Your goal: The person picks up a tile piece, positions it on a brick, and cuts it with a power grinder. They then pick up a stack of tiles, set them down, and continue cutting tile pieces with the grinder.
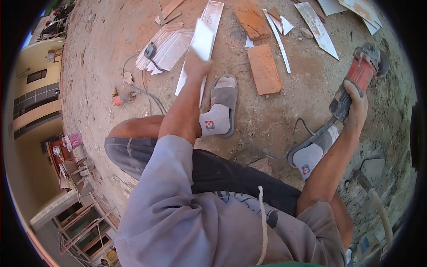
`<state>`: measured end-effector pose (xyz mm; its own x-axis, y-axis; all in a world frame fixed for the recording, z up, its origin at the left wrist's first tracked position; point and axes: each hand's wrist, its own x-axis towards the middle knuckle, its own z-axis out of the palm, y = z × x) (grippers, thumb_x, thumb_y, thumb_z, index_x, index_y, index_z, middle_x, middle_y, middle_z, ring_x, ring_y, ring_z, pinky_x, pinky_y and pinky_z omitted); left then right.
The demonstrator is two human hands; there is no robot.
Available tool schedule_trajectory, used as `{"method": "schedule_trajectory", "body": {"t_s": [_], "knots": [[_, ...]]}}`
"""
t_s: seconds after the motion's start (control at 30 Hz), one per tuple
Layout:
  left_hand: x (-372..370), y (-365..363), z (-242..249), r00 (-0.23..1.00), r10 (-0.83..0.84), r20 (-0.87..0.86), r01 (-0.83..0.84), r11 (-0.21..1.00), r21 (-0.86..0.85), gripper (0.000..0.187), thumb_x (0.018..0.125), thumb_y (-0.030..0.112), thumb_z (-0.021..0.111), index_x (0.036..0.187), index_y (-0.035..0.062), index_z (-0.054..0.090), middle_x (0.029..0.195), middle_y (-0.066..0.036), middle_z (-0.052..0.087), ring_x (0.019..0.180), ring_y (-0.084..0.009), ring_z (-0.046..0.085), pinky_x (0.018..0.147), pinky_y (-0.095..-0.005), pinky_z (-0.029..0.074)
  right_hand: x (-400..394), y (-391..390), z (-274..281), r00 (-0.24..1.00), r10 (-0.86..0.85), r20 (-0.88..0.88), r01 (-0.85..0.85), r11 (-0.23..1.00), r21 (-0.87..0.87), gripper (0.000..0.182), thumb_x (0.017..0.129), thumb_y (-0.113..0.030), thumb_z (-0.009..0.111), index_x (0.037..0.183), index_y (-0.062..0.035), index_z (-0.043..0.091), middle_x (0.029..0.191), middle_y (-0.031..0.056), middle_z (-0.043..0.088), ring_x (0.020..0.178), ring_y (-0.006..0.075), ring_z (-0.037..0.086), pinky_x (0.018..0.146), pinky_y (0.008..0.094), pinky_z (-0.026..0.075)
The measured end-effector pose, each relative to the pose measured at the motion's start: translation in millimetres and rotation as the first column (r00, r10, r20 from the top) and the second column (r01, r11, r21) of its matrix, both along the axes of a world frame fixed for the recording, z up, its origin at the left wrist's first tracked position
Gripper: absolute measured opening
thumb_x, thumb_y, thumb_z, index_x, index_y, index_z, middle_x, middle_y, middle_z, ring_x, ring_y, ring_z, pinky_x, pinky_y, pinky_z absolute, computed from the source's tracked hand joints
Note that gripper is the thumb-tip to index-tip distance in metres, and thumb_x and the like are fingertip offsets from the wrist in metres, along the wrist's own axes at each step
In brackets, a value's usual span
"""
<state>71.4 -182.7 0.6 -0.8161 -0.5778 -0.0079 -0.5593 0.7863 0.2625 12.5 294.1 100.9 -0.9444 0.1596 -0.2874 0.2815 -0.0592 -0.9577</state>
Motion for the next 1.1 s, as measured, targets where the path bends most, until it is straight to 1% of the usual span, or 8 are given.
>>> {"method": "schedule_trajectory", "body": {"t_s": [0.07, 0.23, 0.43, 0.53, 0.67, 0.8, 1.0, 1.1], "knots": [[37, -18, -10, 0.998, 0.003, -0.065, -0.003, 1.000, 0.011, 0.070, 0.064, 0.021, 0.082, 0.123, -0.0004, 0.052, 0.116, -0.023, 0.063, 0.112, -0.0398, 0.060, 0.097, -0.0455, 0.049, -2, -11, 4, 1.000, 0.019, -0.021, -0.018, 0.999, 0.028, 0.043, 0.079, -0.024, 0.079, 0.110, 0.0004, 0.062, 0.085, 0.0040, 0.065, 0.064, 0.0124, 0.062, 0.060, 0.0262, 0.050], [72, -14, -24, 0.980, 0.110, 0.164, -0.117, 0.992, 0.037, 0.099, 0.069, 0.029, 0.082, 0.147, -0.0034, 0.030, 0.132, -0.026, 0.052, 0.125, -0.0409, 0.050, 0.101, -0.0476, 0.047, -14, -39, 11, 0.998, 0.043, -0.053, -0.040, 0.997, 0.061, 0.046, 0.077, -0.027, 0.079, 0.109, 0.0011, 0.062, 0.081, 0.0040, 0.064, 0.064, 0.0123, 0.062, 0.061, 0.0261, 0.049], [68, 5, -27, 0.965, 0.144, 0.220, -0.128, 0.988, -0.084, 0.106, 0.072, 0.032, 0.084, 0.149, -0.0076, 0.024, 0.141, -0.024, 0.042, 0.130, -0.0392, 0.043, 0.102, -0.0456, 0.048, -15, -66, 28, 0.991, 0.126, -0.036, -0.120, 0.985, 0.125, 0.046, 0.076, -0.026, 0.078, 0.110, 0.0004, 0.061, 0.083, 0.0040, 0.064, 0.063, 0.0115, 0.061, 0.058, 0.0265, 0.049], [58, 5, -19, 0.940, 0.163, 0.300, -0.169, 0.986, -0.003, 0.106, 0.071, 0.035, 0.083, 0.149, -0.0059, 0.024, 0.139, -0.026, 0.044, 0.132, -0.0420, 0.043, 0.102, -0.0506, 0.047, -16, -69, 22, 0.986, 0.156, -0.054, -0.148, 0.981, 0.125, 0.044, 0.076, -0.026, 0.078, 0.107, -0.0005, 0.062, 0.082, 0.0037, 0.064, 0.063, 0.0115, 0.060, 0.057, 0.0266, 0.048], [56, -5, -20, 0.938, 0.179, 0.295, -0.170, 0.984, -0.055, 0.104, 0.069, 0.038, 0.080, 0.148, -0.0030, 0.028, 0.135, -0.027, 0.047, 0.127, -0.0417, 0.049, 0.098, -0.0513, 0.049, -18, -69, 17, 0.984, 0.177, -0.008, -0.176, 0.979, 0.106, 0.045, 0.075, -0.026, 0.079, 0.108, -0.0007, 0.062, 0.081, 0.0042, 0.064, 0.063, 0.0115, 0.060, 0.058, 0.0268, 0.049], [31, -11, 24, 0.919, 0.172, 0.355, -0.192, 0.981, 0.023, 0.098, 0.067, 0.037, 0.081, 0.143, -0.0041, 0.034, 0.131, -0.028, 0.050, 0.120, -0.0418, 0.055, 0.096, -0.0473, 0.050, -14, -74, 33, 0.988, 0.151, -0.018, -0.149, 0.987, 0.060, 0.046, 0.074, -0.026, 0.080, 0.108, -0.0007, 0.062, 0.081, 0.0040, 0.064, 0.063, 0.0116, 0.061, 0.059, 0.0268, 0.049], [49, -6, -3, 0.949, 0.095, 0.302, -0.095, 0.995, -0.014, 0.100, 0.069, 0.033, 0.082, 0.146, -0.0048, 0.031, 0.133, -0.027, 0.048, 0.122, -0.0411, 0.053, 0.096, -0.0471, 0.051, -6, -64, 33, 0.989, 0.091, -0.116, -0.076, 0.989, 0.130, 0.048, 0.073, -0.027, 0.080, 0.109, -0.0003, 0.062, 0.081, 0.0039, 0.064, 0.061, 0.0116, 0.060, 0.057, 0.0271, 0.050], [61, 2, -18, 0.945, 0.062, 0.323, -0.049, 0.998, -0.048, 0.100, 0.072, 0.029, 0.082, 0.148, -0.0047, 0.028, 0.133, -0.024, 0.047, 0.123, -0.0397, 0.050, 0.096, -0.0464, 0.052, -3, -52, 30, 0.992, 0.128, -0.011, -0.126, 0.986, 0.107, 0.047, 0.074, -0.027, 0.079, 0.109, -0.0004, 0.063, 0.083, 0.0043, 0.065, 0.062, 0.0115, 0.061, 0.058, 0.0268, 0.050]]}}
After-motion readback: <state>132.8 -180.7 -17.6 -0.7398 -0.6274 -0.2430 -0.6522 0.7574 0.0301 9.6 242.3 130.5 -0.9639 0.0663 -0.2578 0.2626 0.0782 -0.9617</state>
